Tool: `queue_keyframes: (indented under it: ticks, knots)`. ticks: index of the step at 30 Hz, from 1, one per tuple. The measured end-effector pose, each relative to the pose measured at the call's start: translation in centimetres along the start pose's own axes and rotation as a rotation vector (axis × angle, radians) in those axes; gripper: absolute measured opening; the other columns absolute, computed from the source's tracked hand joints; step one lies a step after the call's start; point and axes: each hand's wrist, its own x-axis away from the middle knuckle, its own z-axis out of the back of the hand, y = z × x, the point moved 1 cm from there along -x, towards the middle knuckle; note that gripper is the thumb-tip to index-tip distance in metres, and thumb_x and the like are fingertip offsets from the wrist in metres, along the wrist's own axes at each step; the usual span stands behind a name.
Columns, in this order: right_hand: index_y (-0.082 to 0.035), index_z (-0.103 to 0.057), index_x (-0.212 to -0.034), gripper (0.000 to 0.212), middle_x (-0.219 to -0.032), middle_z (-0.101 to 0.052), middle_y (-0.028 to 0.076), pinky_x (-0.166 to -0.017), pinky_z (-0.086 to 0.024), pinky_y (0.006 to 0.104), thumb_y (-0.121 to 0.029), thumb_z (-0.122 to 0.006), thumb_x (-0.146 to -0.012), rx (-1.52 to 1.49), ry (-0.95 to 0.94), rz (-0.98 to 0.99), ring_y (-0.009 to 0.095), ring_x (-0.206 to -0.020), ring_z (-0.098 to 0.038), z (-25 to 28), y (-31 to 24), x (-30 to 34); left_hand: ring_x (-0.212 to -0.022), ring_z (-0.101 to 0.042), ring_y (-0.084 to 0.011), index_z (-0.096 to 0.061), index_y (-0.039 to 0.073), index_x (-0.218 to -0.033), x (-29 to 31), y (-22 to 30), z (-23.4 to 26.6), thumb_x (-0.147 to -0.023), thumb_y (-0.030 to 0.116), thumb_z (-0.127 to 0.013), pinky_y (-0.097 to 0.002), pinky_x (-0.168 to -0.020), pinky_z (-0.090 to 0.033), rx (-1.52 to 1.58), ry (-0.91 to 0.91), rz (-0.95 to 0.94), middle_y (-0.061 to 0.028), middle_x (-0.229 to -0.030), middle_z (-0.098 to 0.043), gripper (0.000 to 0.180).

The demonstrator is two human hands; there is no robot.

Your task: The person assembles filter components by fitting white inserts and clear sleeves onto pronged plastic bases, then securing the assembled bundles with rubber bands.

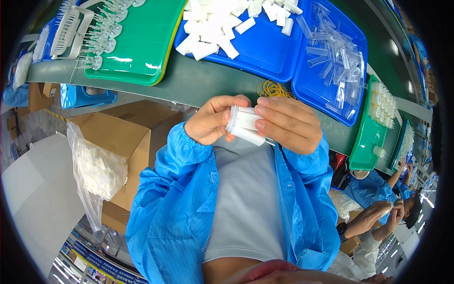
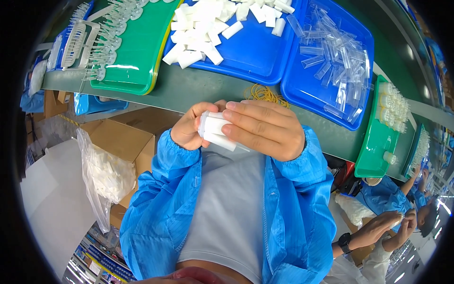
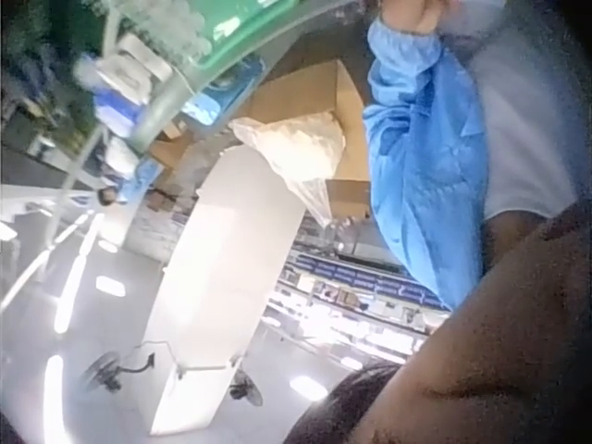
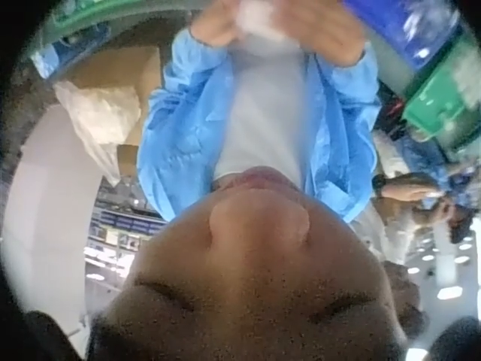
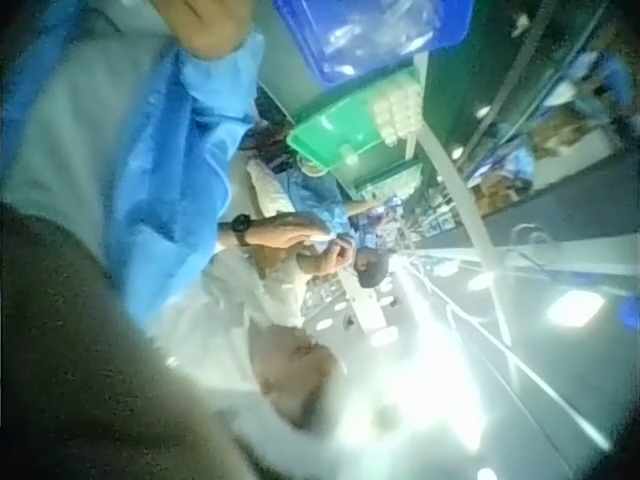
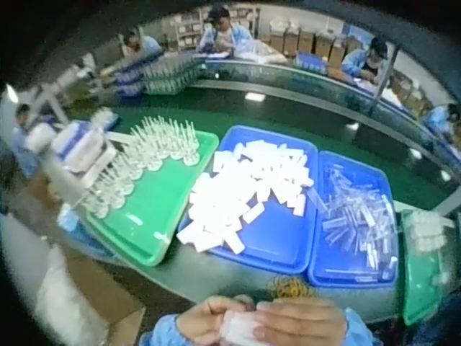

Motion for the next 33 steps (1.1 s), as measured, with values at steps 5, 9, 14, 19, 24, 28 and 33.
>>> queue_keyframes:
  ticks: [5,9,14,19,24,28,33]
  knots:
    - [-0.001,-0.066,-0.105,0.031,-0.112,-0.064,0.015,-0.086,-0.055,0.0393,-0.006,-0.064,-0.075,0.058,-0.007,0.073,0.03,-0.107,-0.062,0.3,-0.6,0.1,-0.08,-0.064,-0.0187,-0.058,0.0,-0.122,-0.4,0.1,-0.4,-0.09,0.018,-0.063,-0.0254,-0.057,-0.055,-0.052,-0.084,-0.044,-0.0114,-0.122,-0.051,0.037]
    - [-0.002,-0.066,-0.106,0.031,-0.113,-0.064,0.015,-0.087,-0.054,0.0391,-0.006,-0.063,-0.076,0.036,-0.006,0.063,0.029,-0.108,-0.062,0.4,-0.4,0.0,-0.08,-0.064,-0.0179,-0.058,0.0,-0.12,-0.4,0.3,-0.5,-0.09,0.019,-0.064,-0.0245,-0.056,-0.055,-0.061,-0.067,-0.023,-0.0107,-0.121,-0.05,0.037]
    - [-0.001,-0.067,-0.104,0.028,-0.112,-0.065,0.016,-0.088,-0.054,0.0404,-0.006,-0.063,-0.077,-0.083,0.074,0.09,0.03,-0.109,-0.062,0.1,0.1,0.6,-0.081,-0.064,-0.0177,-0.058,0.001,-0.121,-0.8,-0.3,-0.9,-0.09,0.02,-0.064,-0.0241,-0.056,-0.054,-0.035,-0.098,-0.035,-0.0105,-0.121,-0.05,0.037]
    - [-0.002,-0.068,-0.102,0.025,-0.11,-0.066,0.016,-0.086,-0.054,0.0406,-0.007,-0.065,-0.077,-0.05,0.077,0.05,0.031,-0.105,-0.064,0.3,0.2,0.7,-0.081,-0.065,-0.0174,-0.057,0.0,-0.122,-0.7,-0.2,-1.0,-0.09,0.022,-0.064,-0.0236,-0.056,-0.054,-0.008,-0.043,-0.021,-0.0103,-0.121,-0.051,0.039]
    - [-0.004,-0.069,-0.099,0.025,-0.107,-0.068,0.014,-0.084,-0.055,0.0398,-0.01,-0.071,-0.074,-0.01,0.116,-0.006,0.03,-0.103,-0.065,-0.4,0.4,0.7,-0.086,-0.065,-0.0193,-0.056,-0.004,-0.12,-0.6,1.4,-1.8,-0.087,0.015,-0.067,-0.0277,-0.065,-0.058,-0.421,0.078,-0.142,-0.0108,-0.118,-0.05,0.04]
    - [-0.006,-0.07,-0.098,0.028,-0.106,-0.068,0.011,-0.085,-0.054,0.0394,-0.012,-0.075,-0.071,0.016,0.069,-0.026,0.027,-0.102,-0.065,-0.3,0.5,0.6,-0.092,-0.064,-0.0208,-0.056,-0.005,-0.121,-0.3,1.7,-2.1,-0.084,0.009,-0.068,-0.0298,-0.069,-0.06,-0.459,0.117,-0.117,-0.0109,-0.117,-0.049,0.041]
    - [-0.007,-0.071,-0.097,0.028,-0.108,-0.068,0.01,-0.09,-0.05,0.0395,-0.014,-0.076,-0.071,-0.025,0.053,-0.072,0.026,-0.103,-0.065,-0.1,0.5,0.8,-0.096,-0.063,-0.022,-0.056,-0.006,-0.12,-0.6,1.2,-2.4,-0.084,0.012,-0.07,-0.0313,-0.07,-0.06,-0.569,0.11,-0.228,-0.0102,-0.113,-0.049,0.042]
